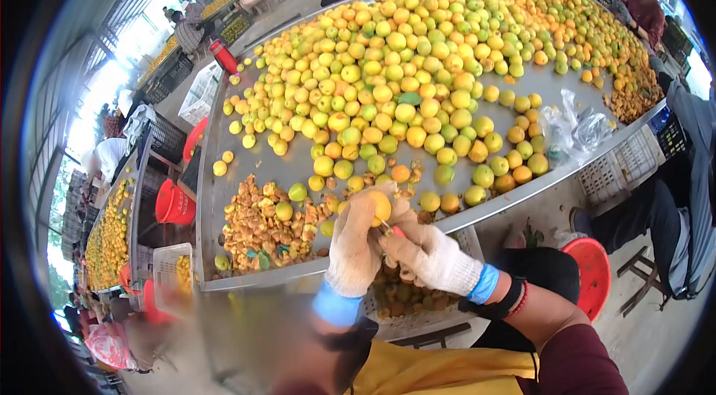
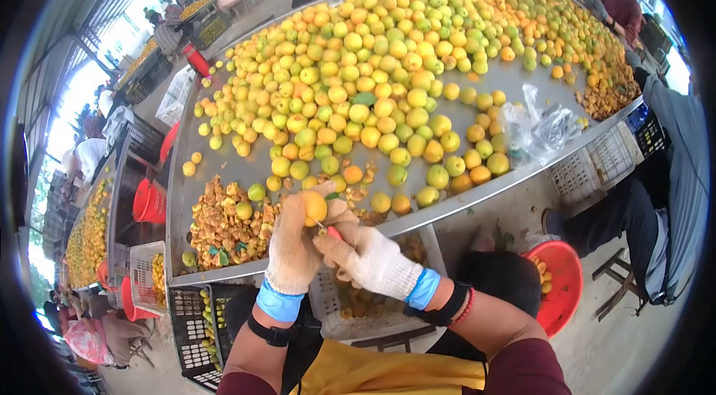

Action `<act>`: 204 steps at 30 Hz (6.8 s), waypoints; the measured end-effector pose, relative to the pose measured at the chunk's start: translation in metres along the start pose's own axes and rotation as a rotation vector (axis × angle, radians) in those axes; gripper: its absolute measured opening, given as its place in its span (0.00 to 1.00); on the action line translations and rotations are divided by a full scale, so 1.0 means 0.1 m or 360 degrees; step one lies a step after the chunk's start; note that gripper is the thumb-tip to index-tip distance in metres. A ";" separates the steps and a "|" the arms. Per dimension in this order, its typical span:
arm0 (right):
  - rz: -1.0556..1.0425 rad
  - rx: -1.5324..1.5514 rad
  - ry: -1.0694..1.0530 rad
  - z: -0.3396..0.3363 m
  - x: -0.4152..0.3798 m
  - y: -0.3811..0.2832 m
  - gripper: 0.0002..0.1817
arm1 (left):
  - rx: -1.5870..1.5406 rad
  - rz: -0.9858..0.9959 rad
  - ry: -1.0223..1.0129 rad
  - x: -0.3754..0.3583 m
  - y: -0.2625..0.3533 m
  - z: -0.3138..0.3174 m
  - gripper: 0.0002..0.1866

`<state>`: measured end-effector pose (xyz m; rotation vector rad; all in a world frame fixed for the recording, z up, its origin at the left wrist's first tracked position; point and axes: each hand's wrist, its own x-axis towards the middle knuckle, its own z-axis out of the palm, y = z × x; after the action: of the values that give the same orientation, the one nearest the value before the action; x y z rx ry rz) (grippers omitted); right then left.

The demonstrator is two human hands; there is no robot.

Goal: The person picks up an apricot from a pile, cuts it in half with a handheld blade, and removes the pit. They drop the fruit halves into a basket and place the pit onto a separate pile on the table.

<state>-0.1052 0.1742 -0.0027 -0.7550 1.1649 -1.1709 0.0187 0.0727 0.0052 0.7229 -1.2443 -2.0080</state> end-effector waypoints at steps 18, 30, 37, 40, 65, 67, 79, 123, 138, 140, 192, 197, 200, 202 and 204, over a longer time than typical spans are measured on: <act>-0.0177 -0.0147 0.0350 -0.13 -0.14 -0.41 0.15 | 0.0134 0.0016 0.0156 0.00 0.05 -0.20 0.23; -0.0014 -0.0190 0.0394 -0.29 0.05 -0.16 0.17 | 0.0015 -0.0211 -0.0190 -0.03 0.03 -0.22 0.29; -0.0218 -0.0668 0.0359 -0.32 -0.05 -0.23 0.15 | -0.0260 -0.0214 0.0039 -0.02 0.05 -0.30 0.35; -0.0695 -0.0208 0.0326 -0.35 -0.01 -0.34 0.12 | 0.0047 -0.0122 -0.0001 -0.08 0.07 -0.23 0.38; -0.1820 -0.1708 0.0496 -0.24 0.47 -0.18 0.29 | 0.1998 0.1015 -0.0187 -0.14 -0.43 -0.24 0.15; -0.1956 -0.1783 0.0545 -0.23 0.53 -0.16 0.23 | 0.2033 0.0885 -0.0201 -0.18 -0.45 -0.28 0.15; -0.2203 -0.1961 0.0881 -0.12 0.72 -0.14 0.21 | 0.1127 -0.0366 -0.0185 0.03 -0.03 -0.25 0.14; 0.0285 -0.0357 0.0315 -0.02 0.99 -0.12 0.17 | 0.1783 0.1525 0.0433 0.61 -0.32 -0.46 0.16; -0.0129 -0.0567 0.0694 -0.74 0.51 -0.39 0.23 | 0.1177 -0.0041 0.0254 -0.01 0.52 -0.69 0.17; -0.0272 -0.0276 0.0738 -0.70 0.45 -0.41 0.22 | 0.1274 -0.0005 0.0451 0.27 0.61 -0.70 0.19; -0.0745 -0.0903 0.0447 0.06 0.28 0.06 0.25 | -0.0254 0.0177 0.0210 0.23 -0.04 -0.07 0.40; -0.0822 -0.1205 0.0512 0.07 0.27 0.04 0.24 | -0.0251 0.0215 0.0337 0.20 -0.06 -0.02 0.38; -0.0392 -0.0782 0.0356 0.02 0.25 -0.11 0.30 | -0.0484 0.0185 0.0105 0.18 0.03 -0.04 0.29; -0.0252 -0.0697 0.0331 0.03 0.20 -0.23 0.31 | 0.0011 0.0353 0.0027 0.20 0.02 -0.12 0.25; -0.0182 -0.0335 0.0201 0.06 0.20 -0.14 0.28 | 0.0120 0.0289 -0.0019 0.14 0.07 -0.08 0.19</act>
<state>-0.1039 0.1508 0.0056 -0.9280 1.3806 -1.2165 0.0173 0.0550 0.0065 0.6104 -1.3486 -1.8291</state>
